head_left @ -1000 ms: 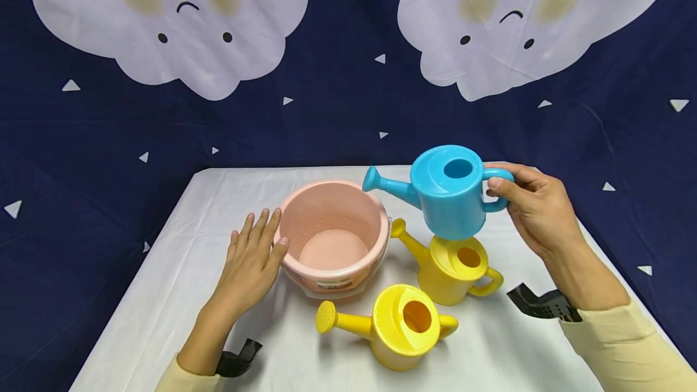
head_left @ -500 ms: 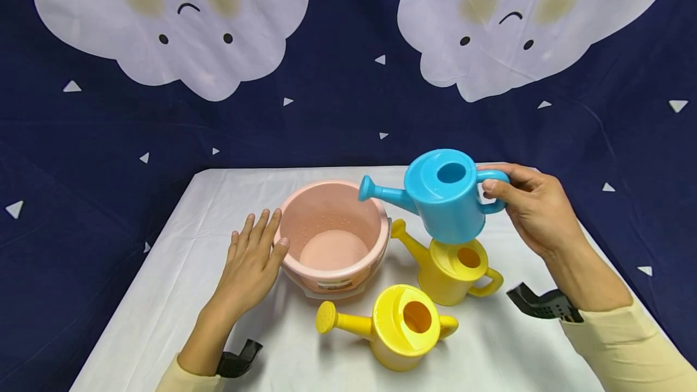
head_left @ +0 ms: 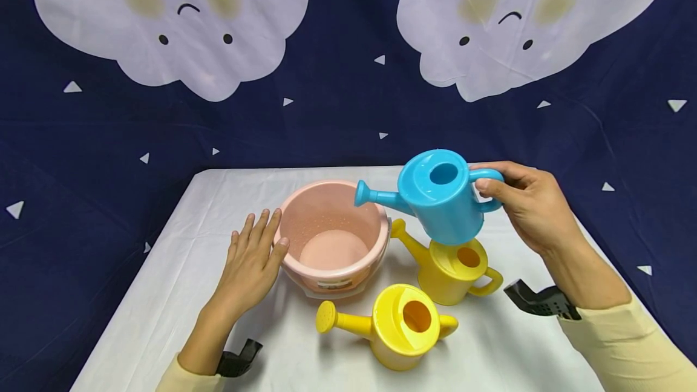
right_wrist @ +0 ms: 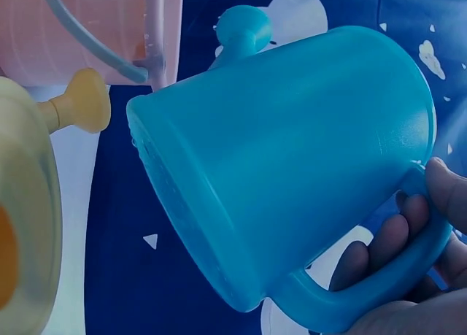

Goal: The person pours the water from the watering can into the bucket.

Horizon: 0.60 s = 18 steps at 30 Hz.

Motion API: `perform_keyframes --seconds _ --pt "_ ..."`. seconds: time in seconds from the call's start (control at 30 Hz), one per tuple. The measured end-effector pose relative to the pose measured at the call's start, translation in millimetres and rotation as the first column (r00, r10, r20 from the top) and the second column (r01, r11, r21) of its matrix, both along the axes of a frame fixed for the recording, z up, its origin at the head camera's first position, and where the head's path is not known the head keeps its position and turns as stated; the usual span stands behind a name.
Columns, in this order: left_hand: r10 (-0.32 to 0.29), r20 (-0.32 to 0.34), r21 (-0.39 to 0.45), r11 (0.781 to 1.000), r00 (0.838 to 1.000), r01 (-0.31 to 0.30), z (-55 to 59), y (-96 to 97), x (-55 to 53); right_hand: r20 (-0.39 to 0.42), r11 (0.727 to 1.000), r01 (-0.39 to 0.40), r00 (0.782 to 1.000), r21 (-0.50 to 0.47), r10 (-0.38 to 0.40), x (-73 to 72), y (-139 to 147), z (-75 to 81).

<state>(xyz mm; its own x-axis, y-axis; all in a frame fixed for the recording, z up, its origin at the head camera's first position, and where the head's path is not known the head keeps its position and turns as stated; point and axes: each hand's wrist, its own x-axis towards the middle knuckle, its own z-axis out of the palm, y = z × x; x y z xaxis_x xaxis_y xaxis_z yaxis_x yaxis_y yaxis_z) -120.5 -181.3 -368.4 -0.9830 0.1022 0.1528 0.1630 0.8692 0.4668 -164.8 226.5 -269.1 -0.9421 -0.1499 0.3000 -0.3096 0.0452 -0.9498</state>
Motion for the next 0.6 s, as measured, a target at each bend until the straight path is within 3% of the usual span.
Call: perform_keyframes --seconds 0.33,0.6 --pt "-0.002 0.006 -0.001 1.000 1.000 0.002 0.1 -0.5 -0.3 0.017 0.991 0.048 0.999 0.121 -0.050 0.8 -6.7 7.2" --pt "0.001 0.010 -0.001 1.000 1.000 -0.001 0.2 -0.8 0.0 -0.007 0.985 0.063 0.998 0.158 -0.062 -0.8 -10.4 10.4"
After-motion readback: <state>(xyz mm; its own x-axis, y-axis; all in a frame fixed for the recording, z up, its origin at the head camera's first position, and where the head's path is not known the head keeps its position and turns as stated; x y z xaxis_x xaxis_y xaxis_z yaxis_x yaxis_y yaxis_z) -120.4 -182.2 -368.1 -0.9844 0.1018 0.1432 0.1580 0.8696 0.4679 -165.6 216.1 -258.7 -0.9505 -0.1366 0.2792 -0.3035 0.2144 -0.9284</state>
